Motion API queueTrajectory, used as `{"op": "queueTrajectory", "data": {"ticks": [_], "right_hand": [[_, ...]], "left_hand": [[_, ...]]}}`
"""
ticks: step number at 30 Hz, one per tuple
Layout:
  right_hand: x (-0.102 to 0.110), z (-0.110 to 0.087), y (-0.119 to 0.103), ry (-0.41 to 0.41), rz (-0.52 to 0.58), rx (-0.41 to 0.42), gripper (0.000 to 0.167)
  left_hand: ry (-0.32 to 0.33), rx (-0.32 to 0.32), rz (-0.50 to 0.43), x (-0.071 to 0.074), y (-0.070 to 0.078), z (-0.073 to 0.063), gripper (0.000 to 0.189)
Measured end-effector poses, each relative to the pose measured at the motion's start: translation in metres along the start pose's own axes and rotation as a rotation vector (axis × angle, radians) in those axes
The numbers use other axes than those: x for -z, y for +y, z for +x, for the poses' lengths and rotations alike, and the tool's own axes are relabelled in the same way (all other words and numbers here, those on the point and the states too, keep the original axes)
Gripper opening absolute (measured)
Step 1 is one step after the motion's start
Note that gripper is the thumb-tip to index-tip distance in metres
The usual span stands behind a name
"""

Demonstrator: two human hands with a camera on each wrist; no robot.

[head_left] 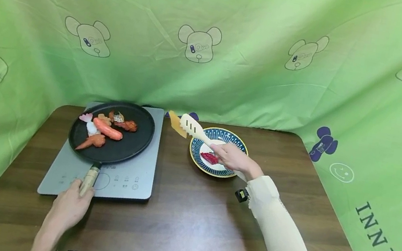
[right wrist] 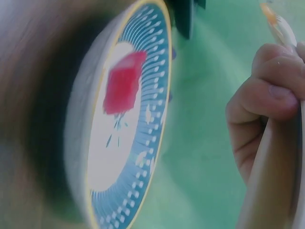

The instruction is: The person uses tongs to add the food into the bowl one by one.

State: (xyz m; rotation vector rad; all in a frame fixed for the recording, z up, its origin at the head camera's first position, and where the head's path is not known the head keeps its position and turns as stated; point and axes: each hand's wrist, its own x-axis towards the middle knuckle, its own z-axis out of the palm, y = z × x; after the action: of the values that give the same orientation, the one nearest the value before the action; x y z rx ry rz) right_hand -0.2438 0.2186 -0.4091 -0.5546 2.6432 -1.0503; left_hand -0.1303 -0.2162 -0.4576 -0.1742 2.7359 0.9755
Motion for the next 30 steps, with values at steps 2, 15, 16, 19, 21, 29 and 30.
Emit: {"op": "queueTrajectory", "data": {"ticks": [2,15,16,19,21,29,30], "right_hand": [[-0.004,0.006,-0.007,-0.011,0.028,-0.006,0.044],[-0.031,0.037,-0.037,-0.08,-0.044,0.036,0.051],[-0.033,0.04,-0.04,-0.084,-0.044,0.035,0.05],[-0.039,0.048,-0.048,-0.102,-0.026,0.022,0.05],[-0.044,0.053,-0.053,-0.121,-0.001,0.012,0.049],[-0.06,0.067,-0.067,-0.171,0.064,0.024,0.054],[-0.061,0.068,-0.068,-0.169,0.059,0.021,0.052]], "left_hand": [[0.006,-0.001,0.0,0.0,0.0,0.0,0.05],[0.013,-0.002,0.0,-0.003,-0.001,-0.003,0.046],[0.014,-0.003,0.0,-0.002,-0.001,-0.003,0.046],[0.018,-0.009,0.002,-0.002,-0.001,-0.002,0.047],[0.017,-0.01,0.004,-0.001,-0.001,-0.001,0.047],[0.017,-0.005,0.004,0.0,0.0,-0.001,0.049],[0.018,-0.007,0.005,0.0,0.0,-0.001,0.048]]}}
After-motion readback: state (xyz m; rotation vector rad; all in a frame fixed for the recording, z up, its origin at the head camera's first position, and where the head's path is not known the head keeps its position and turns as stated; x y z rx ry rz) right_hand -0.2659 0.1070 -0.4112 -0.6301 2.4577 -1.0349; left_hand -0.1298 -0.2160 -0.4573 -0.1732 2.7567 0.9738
